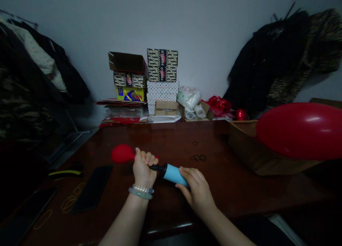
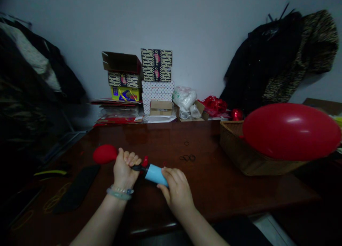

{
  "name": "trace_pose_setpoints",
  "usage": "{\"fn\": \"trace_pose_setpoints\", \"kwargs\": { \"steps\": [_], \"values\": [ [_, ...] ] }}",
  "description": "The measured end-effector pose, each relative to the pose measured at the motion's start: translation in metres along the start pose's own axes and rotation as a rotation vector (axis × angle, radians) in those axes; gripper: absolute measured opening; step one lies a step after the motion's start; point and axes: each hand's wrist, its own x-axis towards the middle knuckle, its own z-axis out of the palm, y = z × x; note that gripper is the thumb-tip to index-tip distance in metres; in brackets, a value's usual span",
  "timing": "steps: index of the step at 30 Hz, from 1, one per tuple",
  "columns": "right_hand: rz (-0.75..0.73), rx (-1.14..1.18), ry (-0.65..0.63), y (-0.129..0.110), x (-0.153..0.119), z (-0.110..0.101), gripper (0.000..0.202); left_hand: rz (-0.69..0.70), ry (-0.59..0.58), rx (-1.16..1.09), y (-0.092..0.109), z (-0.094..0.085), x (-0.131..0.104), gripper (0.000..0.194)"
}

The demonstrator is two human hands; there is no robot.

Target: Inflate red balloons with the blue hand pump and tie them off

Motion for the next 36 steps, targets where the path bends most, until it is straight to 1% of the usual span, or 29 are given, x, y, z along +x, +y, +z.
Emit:
{"fn": "trace_pose_setpoints", "kwargs": {
  "steps": [5,13,17,22,31,34,36],
  "values": [
    [-0.006,0.011,-0.034,0.002,0.001,0.000,0.042,0.037,0.025,0.009,0.010,0.000,0.006,0.051],
    [-0.003,-0.013,-0.119,0.022,0.002,-0.013,0.045,0.075,0.072,-0.029,0.037,-0.011,0.022,0.049],
    [-0.013,-0.001,-0.117,0.025,0.003,-0.015,0.045,0.082,0.060,-0.040,0.043,-0.013,0.025,0.049],
    [-0.033,-0.016,-0.048,0.020,0.000,-0.011,0.044,0.057,0.027,-0.032,0.036,-0.011,0.022,0.048],
    [-0.014,0.014,-0.002,0.005,-0.002,-0.001,0.043,-0.003,0.003,-0.002,0.005,0.003,0.002,0.050],
    [-0.010,0.023,0.010,0.003,-0.001,0.000,0.042,0.001,-0.012,0.017,0.001,0.004,-0.001,0.051],
    [-0.011,0.028,0.007,0.004,-0.001,0.000,0.043,0.012,-0.014,0.020,0.001,0.003,-0.001,0.051]
  ]
}}
